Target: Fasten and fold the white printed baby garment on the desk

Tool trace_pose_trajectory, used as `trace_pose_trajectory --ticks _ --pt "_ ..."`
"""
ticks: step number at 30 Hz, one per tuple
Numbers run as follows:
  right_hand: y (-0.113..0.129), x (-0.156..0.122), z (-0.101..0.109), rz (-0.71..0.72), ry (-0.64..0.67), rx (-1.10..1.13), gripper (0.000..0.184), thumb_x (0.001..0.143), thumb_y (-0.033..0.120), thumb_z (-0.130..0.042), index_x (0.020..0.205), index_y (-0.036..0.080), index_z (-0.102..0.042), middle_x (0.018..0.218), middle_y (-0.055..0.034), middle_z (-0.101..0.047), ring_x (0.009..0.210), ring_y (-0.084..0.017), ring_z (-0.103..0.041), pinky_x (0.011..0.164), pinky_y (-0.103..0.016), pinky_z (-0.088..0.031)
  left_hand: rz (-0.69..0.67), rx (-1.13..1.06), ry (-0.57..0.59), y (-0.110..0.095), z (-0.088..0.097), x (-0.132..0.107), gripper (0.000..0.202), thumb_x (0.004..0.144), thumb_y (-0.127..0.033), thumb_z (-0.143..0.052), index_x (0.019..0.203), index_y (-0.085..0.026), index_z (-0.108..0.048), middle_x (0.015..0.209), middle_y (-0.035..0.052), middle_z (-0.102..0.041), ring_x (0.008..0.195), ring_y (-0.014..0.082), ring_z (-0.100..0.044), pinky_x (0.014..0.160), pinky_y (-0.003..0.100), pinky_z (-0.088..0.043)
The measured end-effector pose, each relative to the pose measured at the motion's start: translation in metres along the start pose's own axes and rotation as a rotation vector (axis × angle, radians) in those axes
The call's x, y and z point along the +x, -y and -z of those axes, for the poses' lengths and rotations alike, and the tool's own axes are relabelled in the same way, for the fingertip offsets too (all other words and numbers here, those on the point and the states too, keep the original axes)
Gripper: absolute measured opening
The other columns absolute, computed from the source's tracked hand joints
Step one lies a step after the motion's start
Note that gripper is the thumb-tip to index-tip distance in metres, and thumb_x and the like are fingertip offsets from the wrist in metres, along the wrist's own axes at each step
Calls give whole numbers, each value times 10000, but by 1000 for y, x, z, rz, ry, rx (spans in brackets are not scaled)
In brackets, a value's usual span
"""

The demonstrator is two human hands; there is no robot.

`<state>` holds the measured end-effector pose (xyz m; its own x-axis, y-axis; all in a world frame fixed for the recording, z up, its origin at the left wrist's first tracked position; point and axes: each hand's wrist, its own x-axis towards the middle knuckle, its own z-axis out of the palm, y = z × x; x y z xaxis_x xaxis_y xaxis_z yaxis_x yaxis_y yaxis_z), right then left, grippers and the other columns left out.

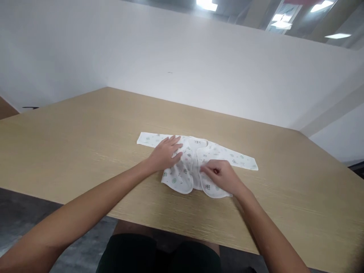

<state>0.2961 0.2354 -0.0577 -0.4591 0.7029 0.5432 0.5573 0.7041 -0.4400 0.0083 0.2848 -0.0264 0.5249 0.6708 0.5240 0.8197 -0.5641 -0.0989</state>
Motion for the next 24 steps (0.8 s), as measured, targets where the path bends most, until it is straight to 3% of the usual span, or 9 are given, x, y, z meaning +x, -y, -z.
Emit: trace_pose_trajectory --ticks 4,9,11,15,17,19,22,24 --pt "20 -3 -14 81 296 134 521 1065 418 -541 626 157 -440 606 6 -451 580 -102 -351 577 -303 -280 -119 -68 1 -14 -6 -4 453 1069 -453 -431 1296 -193 -725 1528 76 -595 1514 276 -456 1292 476 -350" --pt "23 -6 -11 86 476 211 558 1061 422 -544 616 153 -343 589 18 -333 563 -93 -280 553 -308 -222 -168 -88 42 -17 -9 -4 405 1058 -408 -484 1284 -179 -730 1495 82 -624 1459 287 -518 1260 487 -387" --pt "26 -8 -7 71 555 240 544 1048 431 -568 621 150 -383 587 21 -346 566 -89 -296 559 -301 -241 -197 -96 54 -16 -11 -5 382 1051 -393 -505 1288 -191 -725 1498 74 -623 1467 293 -508 1259 507 -375" --pt "33 -9 -2 39 654 314 373 1004 443 -652 777 150 -693 682 3 -578 608 -96 -410 578 -285 -307 -251 -126 54 -12 -15 -5 331 1031 -358 -543 1273 -227 -727 1484 41 -637 1476 278 -496 1273 511 -330" --pt "31 -4 -1 33 587 348 362 999 442 -657 801 148 -733 706 -9 -612 623 -105 -437 583 -285 -314 -246 -139 3 -12 -13 1 309 1022 -344 -549 1230 -225 -743 1449 36 -662 1448 279 -519 1273 513 -310" --pt "25 8 0 1 418 341 384 1009 447 -631 794 144 -730 691 -11 -593 623 -110 -441 592 -282 -322 -220 -142 -35 -16 -8 12 282 1010 -321 -544 1148 -209 -762 1336 45 -722 1336 276 -596 1216 492 -365" --pt "12 34 -1 -140 140 170 271 997 354 -613 1110 178 -785 711 4 -608 634 -125 -480 633 -279 -356 -101 -90 14 -28 -1 33 244 961 -266 -538 922 -190 -766 1025 62 -769 1062 266 -671 976 429 -482" --pt "3 49 -5 -240 34 -18 378 945 211 -600 1293 190 -745 732 4 -633 674 -142 -528 669 -283 -365 17 -74 83 -38 -2 42 227 926 -263 -551 858 -190 -755 921 66 -749 935 258 -672 830 393 -483"
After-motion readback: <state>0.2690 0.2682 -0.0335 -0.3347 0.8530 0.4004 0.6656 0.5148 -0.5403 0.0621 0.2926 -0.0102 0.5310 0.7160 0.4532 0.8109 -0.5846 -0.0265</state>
